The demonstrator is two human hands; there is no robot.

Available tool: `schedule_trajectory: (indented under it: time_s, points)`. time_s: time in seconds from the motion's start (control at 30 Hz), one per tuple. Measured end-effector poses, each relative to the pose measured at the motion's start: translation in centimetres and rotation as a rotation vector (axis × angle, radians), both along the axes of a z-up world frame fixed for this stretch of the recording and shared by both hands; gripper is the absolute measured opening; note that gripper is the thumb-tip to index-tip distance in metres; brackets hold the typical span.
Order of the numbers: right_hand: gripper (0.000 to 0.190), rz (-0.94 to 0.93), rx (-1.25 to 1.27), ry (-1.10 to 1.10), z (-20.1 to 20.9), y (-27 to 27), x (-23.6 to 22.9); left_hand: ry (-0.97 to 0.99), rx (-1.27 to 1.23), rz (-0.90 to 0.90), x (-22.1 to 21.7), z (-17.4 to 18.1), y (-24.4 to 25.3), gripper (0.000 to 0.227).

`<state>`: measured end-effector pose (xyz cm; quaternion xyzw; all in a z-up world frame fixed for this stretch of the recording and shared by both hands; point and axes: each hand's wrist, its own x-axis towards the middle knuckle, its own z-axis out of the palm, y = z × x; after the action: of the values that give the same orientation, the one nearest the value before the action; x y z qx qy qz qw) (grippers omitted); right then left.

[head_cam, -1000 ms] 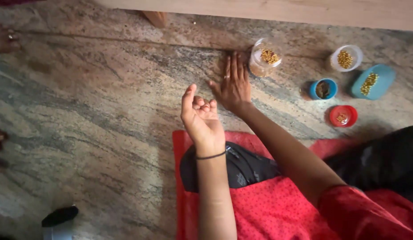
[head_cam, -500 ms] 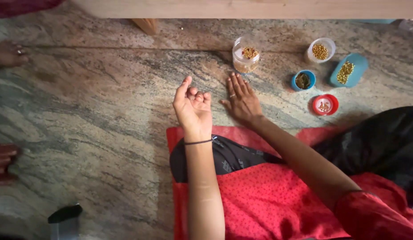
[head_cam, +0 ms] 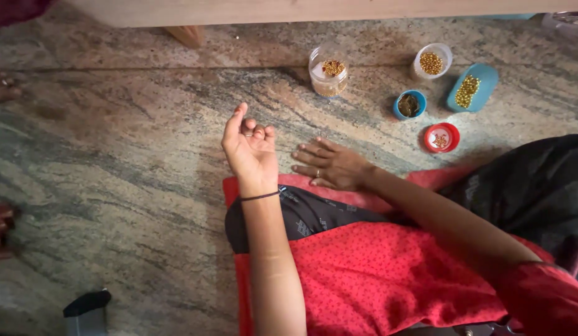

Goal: The recorder is seen beading the tassels of a saree.

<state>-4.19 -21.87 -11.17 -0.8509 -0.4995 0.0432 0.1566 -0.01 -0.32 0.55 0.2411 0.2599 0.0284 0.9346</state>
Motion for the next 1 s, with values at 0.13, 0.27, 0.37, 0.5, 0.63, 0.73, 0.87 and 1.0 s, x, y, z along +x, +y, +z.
schedule_trajectory:
  time_s: [0.13,0.27,0.37,0.5,0.63,0.73,0.87,1.0]
  points:
    - [0.061,-0.047,-0.034,-0.041,1.3,0.6,0.8,0.045,0.048,0.006,0.1,0.0,0.1,0.023]
    - [0.07,-0.307,0.039,0.045,1.1,0.3,0.3,0.031,0.066,-0.01,-0.2,-0.3,0.2,0.024]
    - [0.072,-0.498,-0.053,0.042,3.1,0.5,-0.2,0.034,0.078,-0.005,-0.4,0.4,0.1,0.025]
    - [0.075,-0.585,-0.028,0.039,2.3,0.0,-0.7,0.022,0.075,-0.031,-0.3,0.1,0.4,0.024]
    - [0.082,-0.801,-0.056,0.065,3.1,-2.2,-2.7,0.016,0.063,-0.04,-0.2,-0.2,0.8,0.023]
    - [0.095,-1.059,0.066,0.14,2.5,-4.2,-4.9,0.018,0.043,-0.037,0.1,-0.4,0.8,0.022]
    - [0.101,-1.146,0.022,0.18,2.8,-4.0,-4.9,0.049,0.063,-0.028,0.4,-0.1,0.4,0.021]
    - [0.096,-1.056,0.024,0.135,1.8,-4.0,-4.1,0.047,0.071,-0.029,0.4,0.2,0.4,0.021]
